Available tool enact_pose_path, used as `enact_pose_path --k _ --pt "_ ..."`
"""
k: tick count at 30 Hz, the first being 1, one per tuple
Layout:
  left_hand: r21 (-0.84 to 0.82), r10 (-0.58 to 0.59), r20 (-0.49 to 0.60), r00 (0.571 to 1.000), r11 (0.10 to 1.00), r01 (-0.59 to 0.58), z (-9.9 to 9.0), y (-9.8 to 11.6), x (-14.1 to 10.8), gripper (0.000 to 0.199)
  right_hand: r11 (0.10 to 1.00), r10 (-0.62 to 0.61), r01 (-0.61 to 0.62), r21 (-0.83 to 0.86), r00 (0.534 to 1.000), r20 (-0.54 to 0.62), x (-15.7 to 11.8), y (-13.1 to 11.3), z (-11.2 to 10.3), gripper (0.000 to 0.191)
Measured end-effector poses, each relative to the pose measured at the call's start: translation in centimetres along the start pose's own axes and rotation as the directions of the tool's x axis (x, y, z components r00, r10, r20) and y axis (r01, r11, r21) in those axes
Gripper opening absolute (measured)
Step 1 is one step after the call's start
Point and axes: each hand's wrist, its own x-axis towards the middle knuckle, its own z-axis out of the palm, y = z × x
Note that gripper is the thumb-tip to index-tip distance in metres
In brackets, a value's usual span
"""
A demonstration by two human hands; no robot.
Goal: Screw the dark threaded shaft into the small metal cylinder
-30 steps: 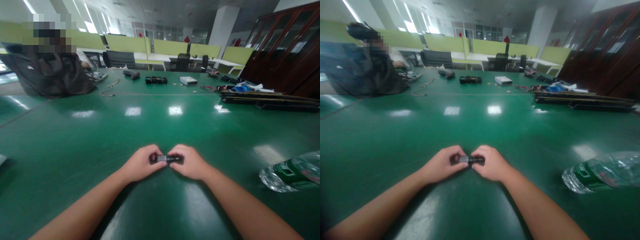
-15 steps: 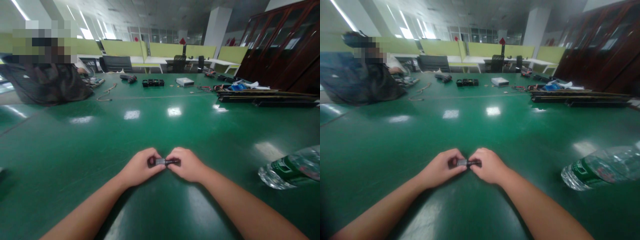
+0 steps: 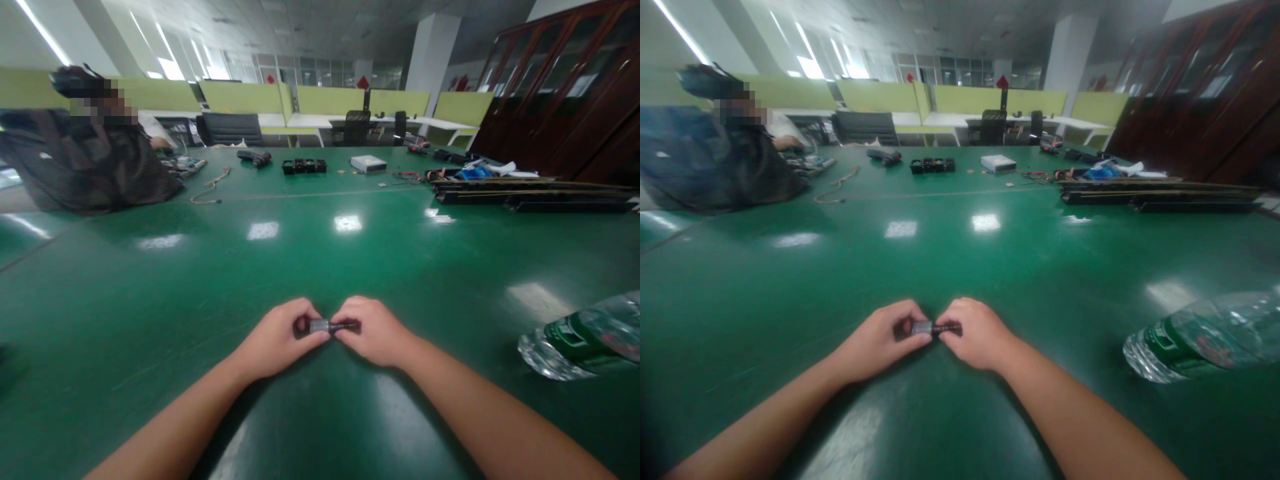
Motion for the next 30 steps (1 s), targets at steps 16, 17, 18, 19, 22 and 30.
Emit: enact_pose_path --k 16,17,18,19,22,30 --pt "-0.009 0.025 -0.010 1.000 1.000 -0.025 0.19 -0.38 0.06 0.028 0.999 -0.004 0.005 -0.052 1.000 0.022 -0.33 -0.10 -0.64 0.009" --pt "-0.008 0.022 -0.010 1.000 1.000 -0.023 0.20 -0.36 0.07 0.029 0.999 -0.006 0.007 -0.051 1.000 0.019 -0.35 -0.07 -0.65 0.009" --pt "-0.008 0.020 -0.010 1.000 1.000 -0.021 0.20 -0.35 0.07 0.029 0.999 -0.008 0.009 -0.049 1.000 0.016 -0.36 -0.05 -0.65 0.009" --pt "-0.009 0.018 -0.014 1.000 1.000 -0.018 0.20 -0.33 0.08 0.029 0.999 -0.011 0.011 -0.046 1.000 0.014 -0.38 -0.03 -0.66 0.009" --pt "-0.012 0.023 -0.014 1.000 1.000 -0.023 0.18 -0.29 0.12 0.029 0.999 -0.013 0.013 -0.042 1.000 0.009 -0.43 -0.01 -0.67 0.009" --pt "-0.017 0.010 -0.017 1.000 1.000 -0.011 0.25 -0.33 0.13 0.029 0.999 -0.003 0.003 -0.051 1.000 0.004 -0.47 0.00 -0.67 0.009"
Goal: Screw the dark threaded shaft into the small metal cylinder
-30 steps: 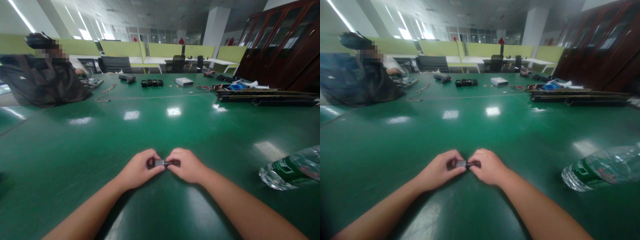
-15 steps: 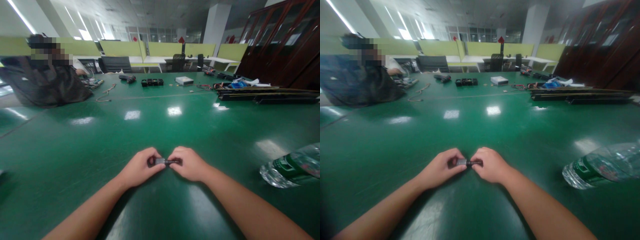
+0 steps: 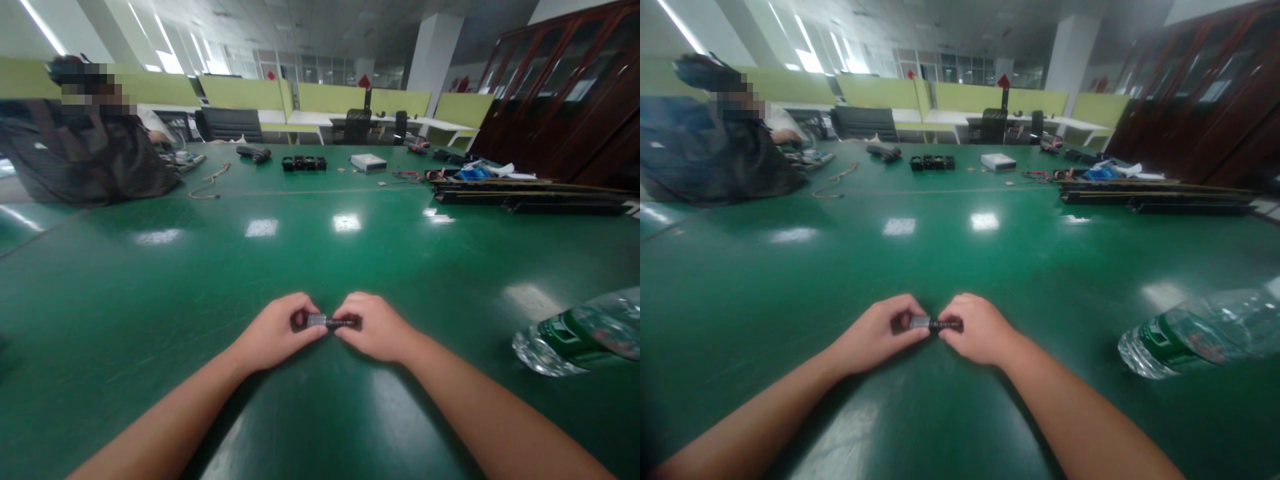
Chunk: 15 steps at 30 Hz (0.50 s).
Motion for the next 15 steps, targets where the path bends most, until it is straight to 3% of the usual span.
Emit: enact_pose_path --k 15 --pt "-0.006 0.002 -0.005 1.000 1.000 -0.002 -0.02 0.02 -0.02 0.028 1.000 0.028 -0.028 -0.008 1.000 0.012 -0.07 0.15 -0.39 0.006"
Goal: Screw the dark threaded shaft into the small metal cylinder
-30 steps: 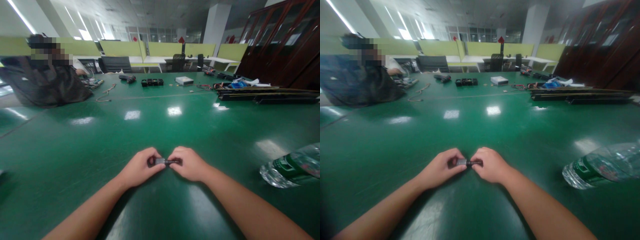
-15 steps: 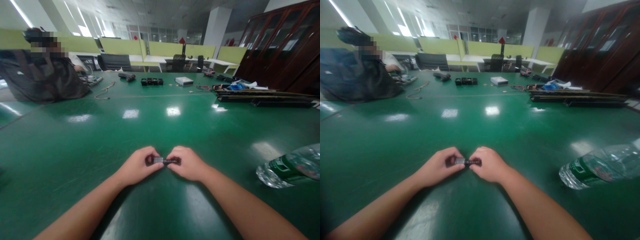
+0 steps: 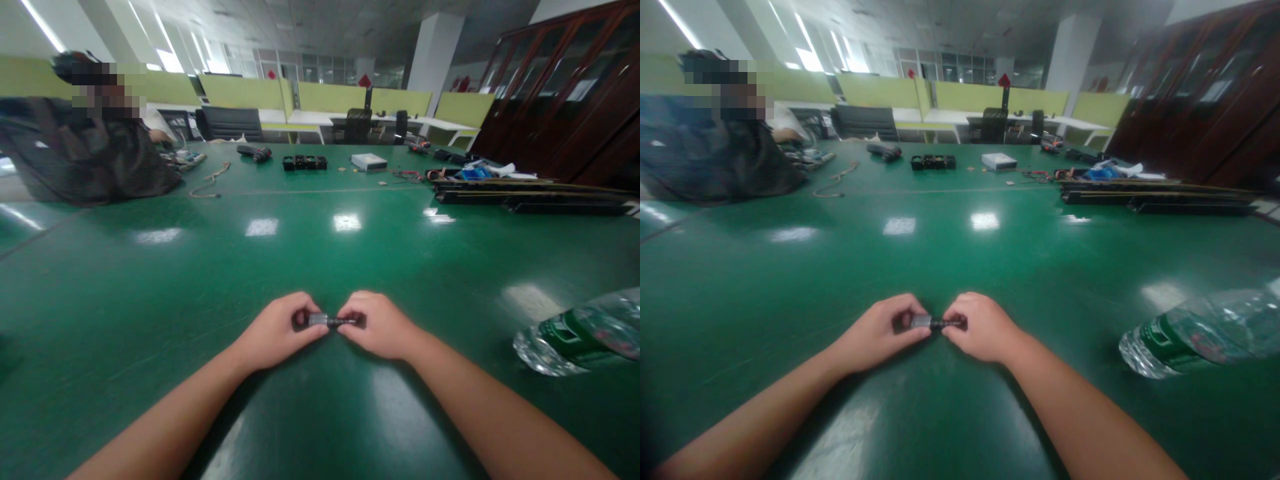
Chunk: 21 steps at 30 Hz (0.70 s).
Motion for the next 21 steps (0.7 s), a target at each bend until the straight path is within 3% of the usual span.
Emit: enact_pose_path --k 21 --pt "0.013 0.015 0.003 1.000 1.000 -0.015 -0.1 0.0 0.0 0.028 0.999 0.021 -0.020 -0.029 0.999 0.028 -0.3 0.0 -1.2 0.004"
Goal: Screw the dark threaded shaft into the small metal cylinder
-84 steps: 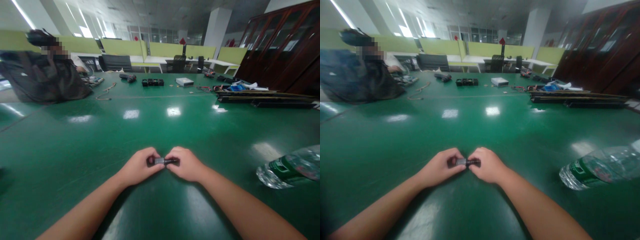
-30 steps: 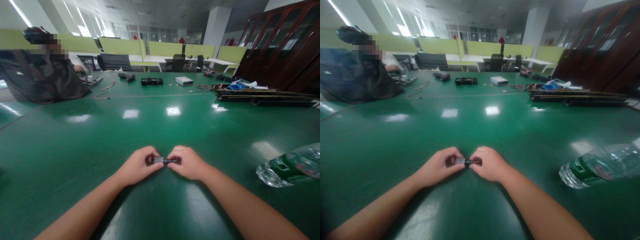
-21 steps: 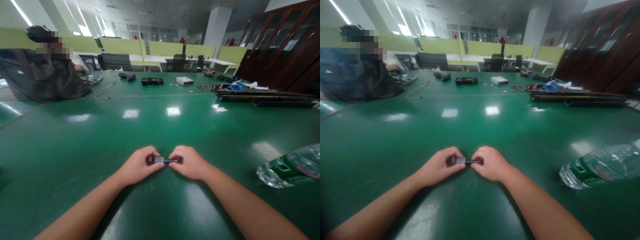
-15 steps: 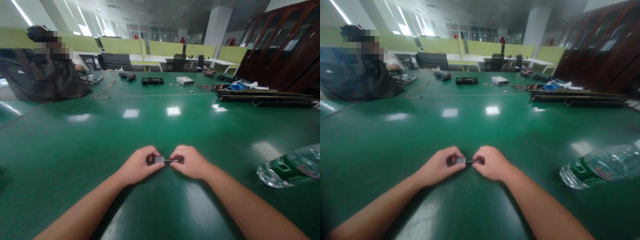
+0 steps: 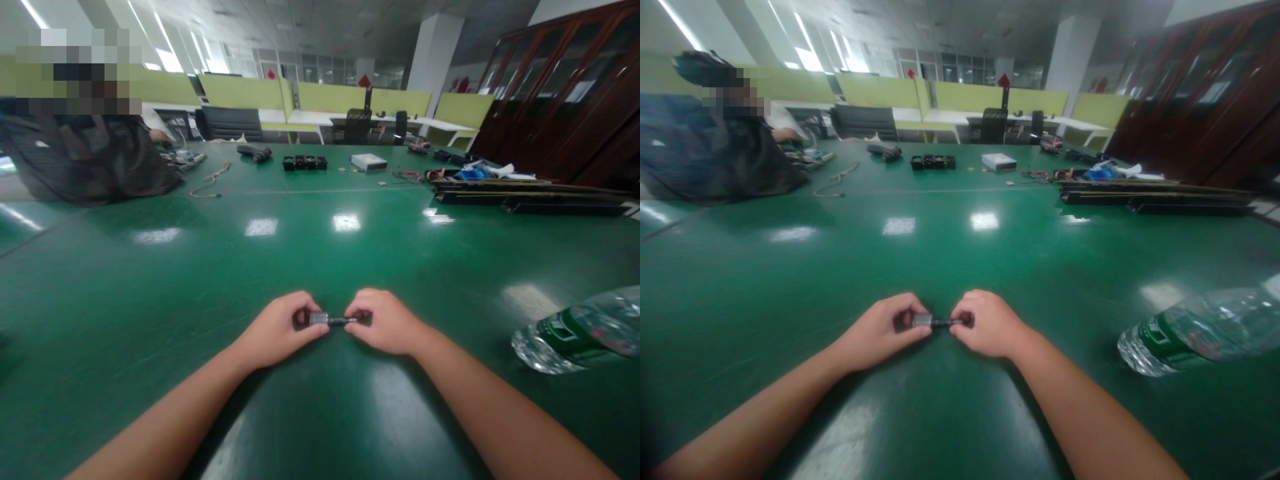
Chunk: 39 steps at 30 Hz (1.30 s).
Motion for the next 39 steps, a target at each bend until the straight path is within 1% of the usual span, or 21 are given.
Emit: enact_pose_path --k 8,14,19,25,29,34,35,36,39 --pt "0.000 0.000 -0.005 1.000 1.000 0.000 0.1 -0.1 0.0 0.028 1.000 0.000 0.000 -0.007 1.000 0.017 -0.2 0.6 -0.3 0.006" --pt "-0.012 0.003 -0.004 1.000 1.000 -0.003 0.0 0.0 0.0 0.028 1.000 0.016 -0.015 -0.009 0.999 0.043 -0.5 1.5 -1.2 0.007" --pt "-0.013 -0.001 -0.011 1.000 1.000 0.000 -0.1 0.3 -0.1 0.029 0.999 0.044 -0.044 0.004 0.999 0.021 -0.6 2.2 -1.9 0.007" --pt "-0.011 0.000 -0.024 1.000 1.000 -0.001 0.1 0.3 -0.1 0.031 0.999 0.044 -0.045 0.015 0.999 0.025 -0.7 1.9 -1.6 0.009" --pt "-0.011 0.001 -0.011 1.000 1.000 -0.001 0.1 0.2 -0.1 0.030 0.999 0.048 -0.048 0.017 0.999 0.025 -0.6 1.7 -1.4 0.009" --pt "-0.009 0.003 -0.012 1.000 1.000 -0.004 0.1 0.1 0.0 0.029 1.000 -0.004 0.004 0.014 1.000 0.018 -0.4 1.2 -0.7 0.008" --pt "-0.007 0.005 -0.017 1.000 1.000 -0.005 0.1 0.1 0.0 0.028 0.999 -0.023 0.023 0.023 1.000 0.009 -0.3 1.0 -0.5 0.012" --pt "-0.005 0.006 -0.021 1.000 1.000 -0.006 0.2 0.1 0.0 0.028 0.998 -0.047 0.047 0.044 0.999 0.000 -0.3 0.9 -0.3 0.020" --pt "-0.005 0.003 -0.021 1.000 1.000 -0.003 0.2 0.1 0.0 0.027 0.989 -0.076 0.075 0.124 0.997 0.001 -0.4 0.6 0.1 0.054"
